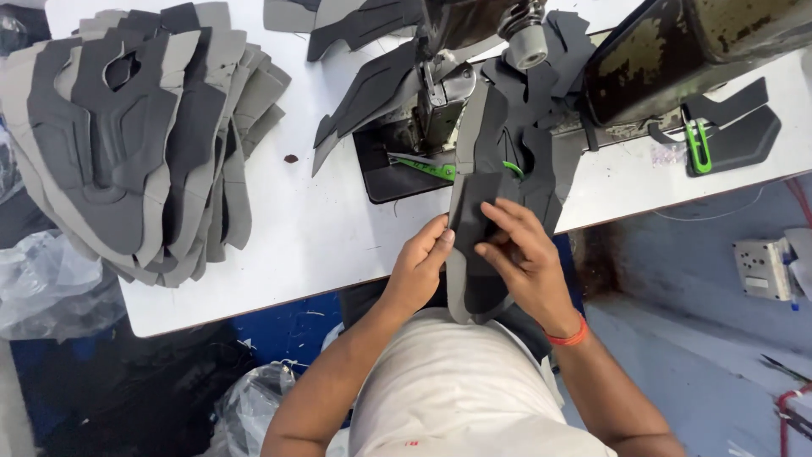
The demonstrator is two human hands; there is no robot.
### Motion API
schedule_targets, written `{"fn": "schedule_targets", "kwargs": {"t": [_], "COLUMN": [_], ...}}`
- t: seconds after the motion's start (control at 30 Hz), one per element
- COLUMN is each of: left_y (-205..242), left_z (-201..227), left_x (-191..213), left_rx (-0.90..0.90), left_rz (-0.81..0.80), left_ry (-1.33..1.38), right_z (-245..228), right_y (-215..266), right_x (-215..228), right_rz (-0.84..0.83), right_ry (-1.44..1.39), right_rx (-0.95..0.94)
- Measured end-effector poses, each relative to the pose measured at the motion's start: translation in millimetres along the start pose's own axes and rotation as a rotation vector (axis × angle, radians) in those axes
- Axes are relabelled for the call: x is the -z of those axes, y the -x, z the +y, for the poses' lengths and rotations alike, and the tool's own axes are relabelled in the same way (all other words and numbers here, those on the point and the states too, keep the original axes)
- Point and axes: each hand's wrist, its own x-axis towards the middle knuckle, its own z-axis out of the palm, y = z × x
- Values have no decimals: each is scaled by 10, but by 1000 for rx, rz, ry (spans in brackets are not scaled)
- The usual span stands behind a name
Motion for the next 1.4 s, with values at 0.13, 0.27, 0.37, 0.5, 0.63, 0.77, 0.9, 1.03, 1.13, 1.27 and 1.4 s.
{"fn": "schedule_targets", "kwargs": {"t": [0.13,0.27,0.37,0.5,0.63,0.77,0.9,1.03,1.13,1.27,1.4], "left_y": [9,24,12,17,38,46,42,97,139,223,352], "left_z": [-57,-72,-53,-8,218,233,237,265,187,73,157], "left_x": [63,84,71,89,17,-2,9,17,43,82,118], "left_rx": [87,144,179,119,53,45,41,47,29,20,3], "left_rz": [-34,-49,-35,-25,-37,-59,-75,-81,-68,-45,-57], "left_ry": [118,192,219,65,-114,-137,-185,-211,-188,-152,-77], "right_z": [-56,-22,-19,-46,-40,-68,-109,-109,-159,-148,-49], "right_y": [-30,-11,-25,-48,-22,-26,-42,-31,-39,-3,7], "right_x": [-31,-39,-22,-15,-6,16,42,32,19,1,64], "right_rz": [-30,-33,-42,-75,-71,-69,-67,-79,-95,-29,177], "right_ry": [23,61,77,82,151,212,217,227,246,231,-76], "right_rx": [-50,-36,-18,-16,28,61,86,100,103,128,-72]}}
